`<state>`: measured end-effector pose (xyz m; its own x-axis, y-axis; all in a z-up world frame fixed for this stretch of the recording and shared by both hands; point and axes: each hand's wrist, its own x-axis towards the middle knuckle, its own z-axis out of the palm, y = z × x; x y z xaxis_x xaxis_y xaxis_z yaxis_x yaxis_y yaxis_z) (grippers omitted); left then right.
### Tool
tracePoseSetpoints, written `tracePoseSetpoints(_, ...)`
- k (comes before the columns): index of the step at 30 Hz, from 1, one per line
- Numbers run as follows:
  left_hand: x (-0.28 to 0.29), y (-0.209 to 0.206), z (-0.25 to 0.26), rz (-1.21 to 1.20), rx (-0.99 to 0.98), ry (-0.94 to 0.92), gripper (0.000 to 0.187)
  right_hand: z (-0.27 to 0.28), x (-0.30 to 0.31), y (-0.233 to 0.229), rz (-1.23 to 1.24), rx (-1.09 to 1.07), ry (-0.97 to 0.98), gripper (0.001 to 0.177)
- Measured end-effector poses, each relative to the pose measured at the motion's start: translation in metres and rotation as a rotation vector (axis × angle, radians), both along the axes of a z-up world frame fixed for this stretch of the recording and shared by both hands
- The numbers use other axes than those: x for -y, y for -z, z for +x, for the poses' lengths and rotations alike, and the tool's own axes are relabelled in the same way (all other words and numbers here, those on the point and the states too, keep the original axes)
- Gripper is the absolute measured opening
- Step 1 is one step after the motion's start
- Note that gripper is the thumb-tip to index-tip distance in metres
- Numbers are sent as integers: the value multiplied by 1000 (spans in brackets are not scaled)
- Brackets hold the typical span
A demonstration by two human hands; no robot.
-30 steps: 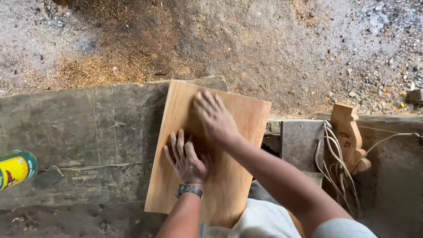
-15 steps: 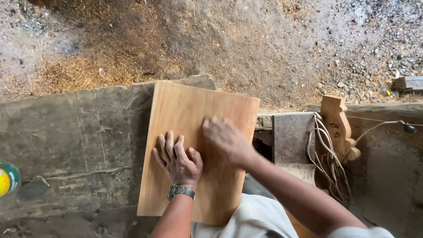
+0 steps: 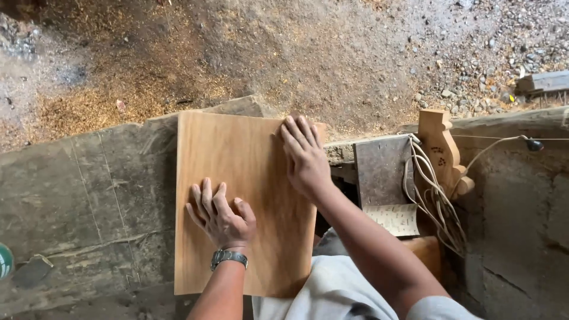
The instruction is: The person sands a rectangular wooden board using a sanding block held in their right hand while stabilizing the board with their left hand. The person flips the board over at 01:01 to sand the other side.
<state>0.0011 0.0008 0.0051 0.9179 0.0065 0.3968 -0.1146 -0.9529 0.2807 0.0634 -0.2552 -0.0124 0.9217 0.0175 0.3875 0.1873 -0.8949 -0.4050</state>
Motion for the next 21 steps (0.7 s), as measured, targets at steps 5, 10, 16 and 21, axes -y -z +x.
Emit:
tracePoseSetpoints(5, -1, 2, 0, -1, -8, 5, 56, -117, -26, -10, 38, -67, -65, 59)
tracePoseSetpoints(10, -2, 3, -6, -15, -27, 14, 56, -53, -2, -11, 23, -142, -70, 67)
tracePoseSetpoints(16, -1, 1, -2, 3, 10, 22, 56, -138, -24, -6, 165, -92, -12, 60)
tracePoseSetpoints(21, -2, -2, -1, 0, -4, 25, 55, -118, -6, 21, 216, -65, -102, 62)
